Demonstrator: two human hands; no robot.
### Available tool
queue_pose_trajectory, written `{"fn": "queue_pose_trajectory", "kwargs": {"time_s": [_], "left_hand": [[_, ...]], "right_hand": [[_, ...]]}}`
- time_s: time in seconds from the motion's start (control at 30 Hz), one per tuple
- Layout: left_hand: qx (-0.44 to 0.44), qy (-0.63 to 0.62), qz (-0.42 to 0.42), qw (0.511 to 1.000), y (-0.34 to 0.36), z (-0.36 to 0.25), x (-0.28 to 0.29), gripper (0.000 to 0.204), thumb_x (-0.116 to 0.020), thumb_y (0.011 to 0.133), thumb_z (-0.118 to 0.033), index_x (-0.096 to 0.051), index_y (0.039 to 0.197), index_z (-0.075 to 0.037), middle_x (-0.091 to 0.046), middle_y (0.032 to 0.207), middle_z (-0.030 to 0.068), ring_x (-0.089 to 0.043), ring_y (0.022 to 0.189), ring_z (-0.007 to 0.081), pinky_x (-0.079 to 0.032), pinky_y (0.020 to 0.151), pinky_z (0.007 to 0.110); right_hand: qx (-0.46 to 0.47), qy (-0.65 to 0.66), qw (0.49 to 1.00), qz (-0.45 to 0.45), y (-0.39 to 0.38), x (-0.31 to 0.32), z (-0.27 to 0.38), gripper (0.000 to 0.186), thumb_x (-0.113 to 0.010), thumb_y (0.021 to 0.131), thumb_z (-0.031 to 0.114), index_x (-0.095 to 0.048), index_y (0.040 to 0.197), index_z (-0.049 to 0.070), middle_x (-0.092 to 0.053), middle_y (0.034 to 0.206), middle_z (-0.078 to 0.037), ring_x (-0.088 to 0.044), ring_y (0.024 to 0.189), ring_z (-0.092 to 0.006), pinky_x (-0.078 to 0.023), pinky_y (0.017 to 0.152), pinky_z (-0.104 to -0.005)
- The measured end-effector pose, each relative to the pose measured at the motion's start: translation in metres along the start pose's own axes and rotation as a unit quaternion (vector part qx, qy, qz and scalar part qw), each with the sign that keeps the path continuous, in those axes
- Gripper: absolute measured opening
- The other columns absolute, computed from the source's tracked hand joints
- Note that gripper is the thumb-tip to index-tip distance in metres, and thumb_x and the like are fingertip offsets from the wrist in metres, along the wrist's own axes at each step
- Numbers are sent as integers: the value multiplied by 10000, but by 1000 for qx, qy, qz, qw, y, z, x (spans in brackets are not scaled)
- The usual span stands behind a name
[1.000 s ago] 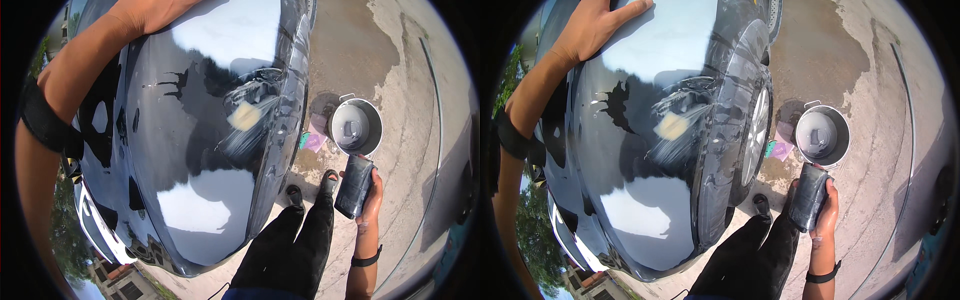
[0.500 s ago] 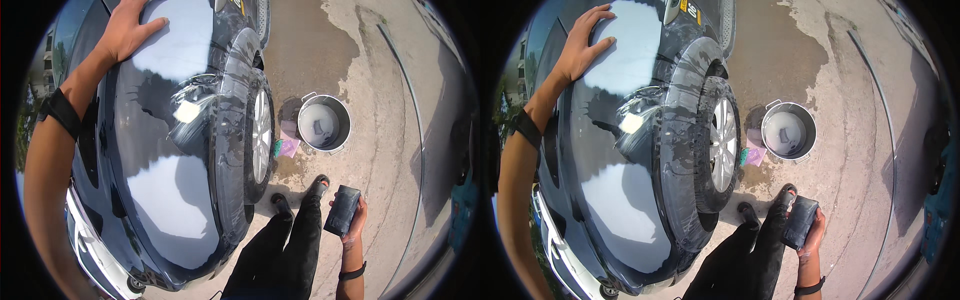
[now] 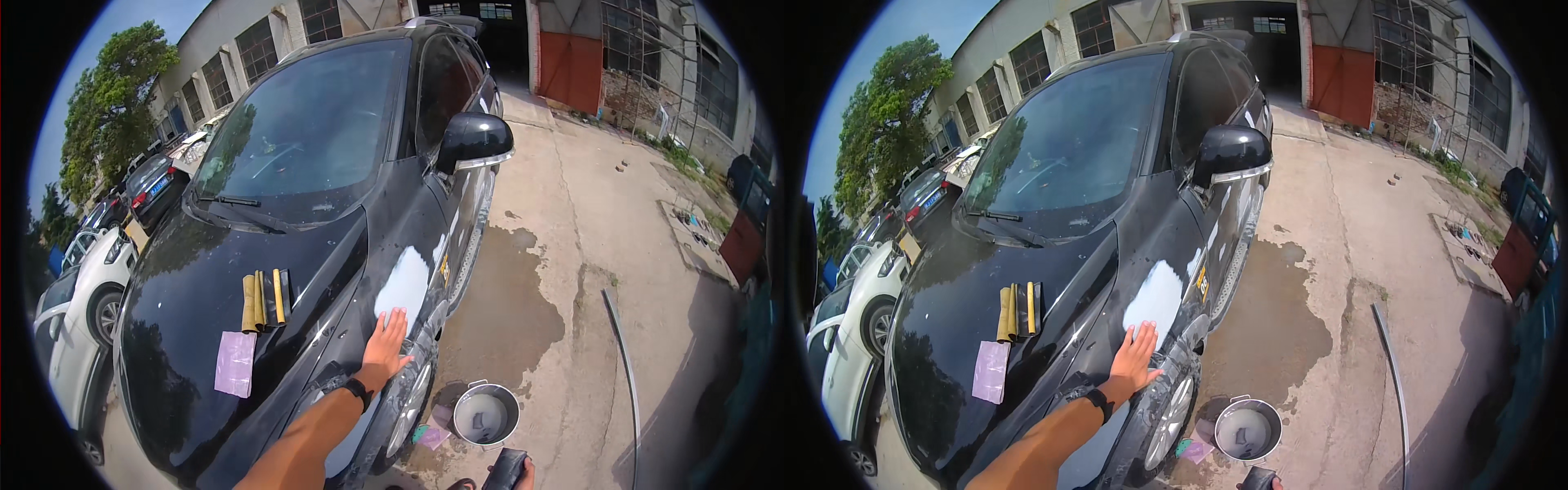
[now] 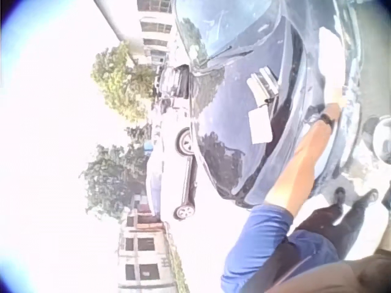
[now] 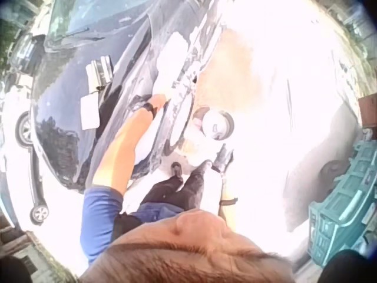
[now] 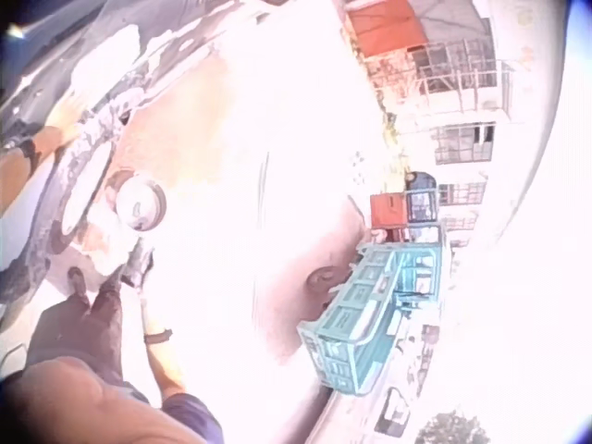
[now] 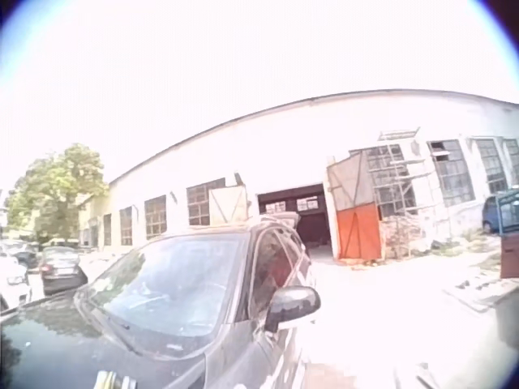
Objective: Preparing a car panel by wet sanding with sandpaper and a sanding block.
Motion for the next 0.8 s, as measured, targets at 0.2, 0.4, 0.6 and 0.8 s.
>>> {"fn": "queue_pose_trajectory", "kwargs": {"time_s": [0.2, 0.4, 0.6, 0.8], "left_hand": [[-169, -275, 230, 918, -100, -132, -46, 977, -421, 985, -747, -312, 1621, -14, -214, 1719, 170, -119, 1605, 338, -81, 1297, 517], [-95, -84, 96, 987, -78, -45, 18, 969, -673, 914, -576, -337, 1597, 23, -282, 1699, 168, -196, 1595, 321, -115, 1303, 487], [-140, -23, 58, 988, -69, 10, 14, 1002, -593, 939, -654, -312, 1605, 39, -252, 1710, 167, -161, 1606, 284, -69, 1314, 462], [-173, -40, 69, 982, -91, 7, 20, 946, -527, 982, -634, -302, 1610, 37, -243, 1716, 164, -151, 1609, 285, -69, 1310, 452]], "right_hand": [[44, 19, 997, -62, -63, 20, 74, 581, -555, 997, 561, -630, 1204, 23, -734, 948, -152, -754, 823, -326, -619, 656, -407], [38, 31, 989, -141, -86, 103, 32, 561, -541, 993, 574, -648, 1185, 58, -722, 910, -121, -749, 774, -326, -620, 651, -405], [2, 34, 992, -123, -104, 67, 12, 578, -578, 963, 572, -651, 1189, 45, -718, 943, -122, -736, 771, -340, -619, 689, -431], [47, 27, 995, -83, -113, 5, 48, 595, -582, 977, 572, -650, 1209, 28, -723, 981, -132, -748, 838, -347, -619, 712, -426]]}}
Point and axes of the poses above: each hand's wrist, its own y-axis towards the middle knuckle, its own x-axis out of the back of the hand, z = x × y, the point moved 10 cm from there along y, towards the middle knuckle
